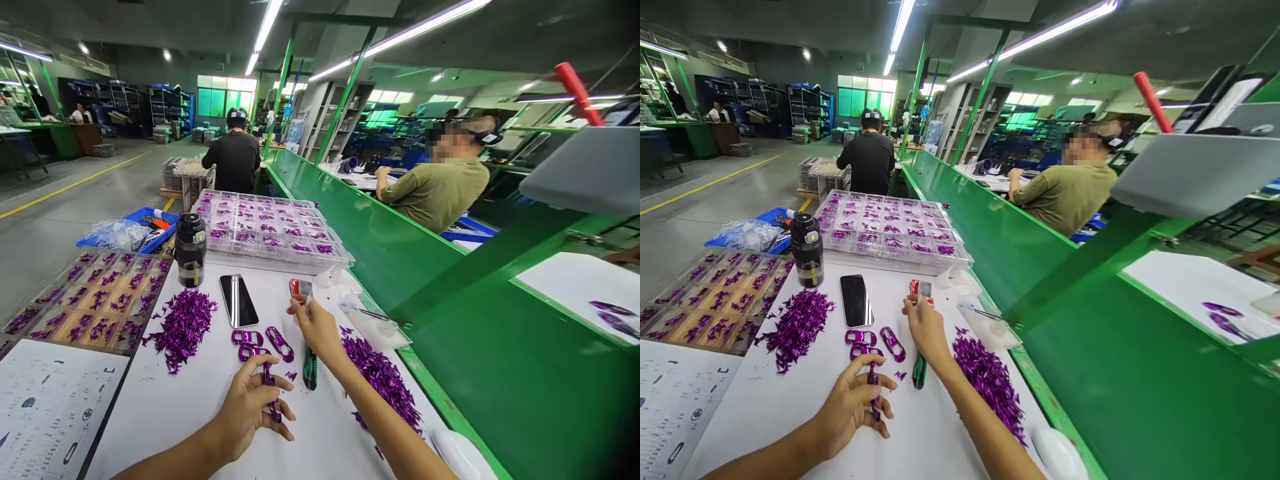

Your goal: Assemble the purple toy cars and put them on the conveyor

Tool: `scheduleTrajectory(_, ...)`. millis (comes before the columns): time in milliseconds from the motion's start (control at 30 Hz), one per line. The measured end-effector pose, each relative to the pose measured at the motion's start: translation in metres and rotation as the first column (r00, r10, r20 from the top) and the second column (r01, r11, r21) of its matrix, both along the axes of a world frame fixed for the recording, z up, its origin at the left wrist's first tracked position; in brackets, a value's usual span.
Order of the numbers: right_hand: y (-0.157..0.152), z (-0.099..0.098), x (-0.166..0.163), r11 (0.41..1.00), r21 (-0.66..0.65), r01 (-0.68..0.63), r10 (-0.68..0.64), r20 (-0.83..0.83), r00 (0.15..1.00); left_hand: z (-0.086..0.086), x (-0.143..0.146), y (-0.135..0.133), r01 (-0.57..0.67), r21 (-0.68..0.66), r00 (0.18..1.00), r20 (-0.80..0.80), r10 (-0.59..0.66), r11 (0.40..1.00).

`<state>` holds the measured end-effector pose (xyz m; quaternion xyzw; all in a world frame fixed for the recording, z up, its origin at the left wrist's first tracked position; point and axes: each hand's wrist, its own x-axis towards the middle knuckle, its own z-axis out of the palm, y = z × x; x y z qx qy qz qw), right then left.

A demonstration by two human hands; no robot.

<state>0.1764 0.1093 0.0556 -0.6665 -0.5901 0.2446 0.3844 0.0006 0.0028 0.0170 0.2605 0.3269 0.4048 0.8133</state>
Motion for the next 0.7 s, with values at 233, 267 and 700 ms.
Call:
scheduleTrajectory(233, -0.061, 0.037, 0.009, 0.926, -0.272, -0.263, 0.020, -0.660, 0.751, 0.002, 0.000, 0.005, -0.024, -0.071, 1.000, -0.022, 0.022, 0.997)
scheduleTrajectory(267, -0.064, 0.041, 0.010, 0.934, -0.261, -0.245, -0.006, -0.696, 0.718, 0.001, 0.000, 0.006, -0.025, -0.079, 1.000, -0.015, 0.024, 0.997)
scheduleTrajectory(700, -0.107, 0.017, 0.002, 0.843, 0.445, 0.304, -0.240, -0.195, 0.951, -0.003, 0.005, 0.005, -0.066, -0.109, 0.996, -0.061, 0.059, 0.992)
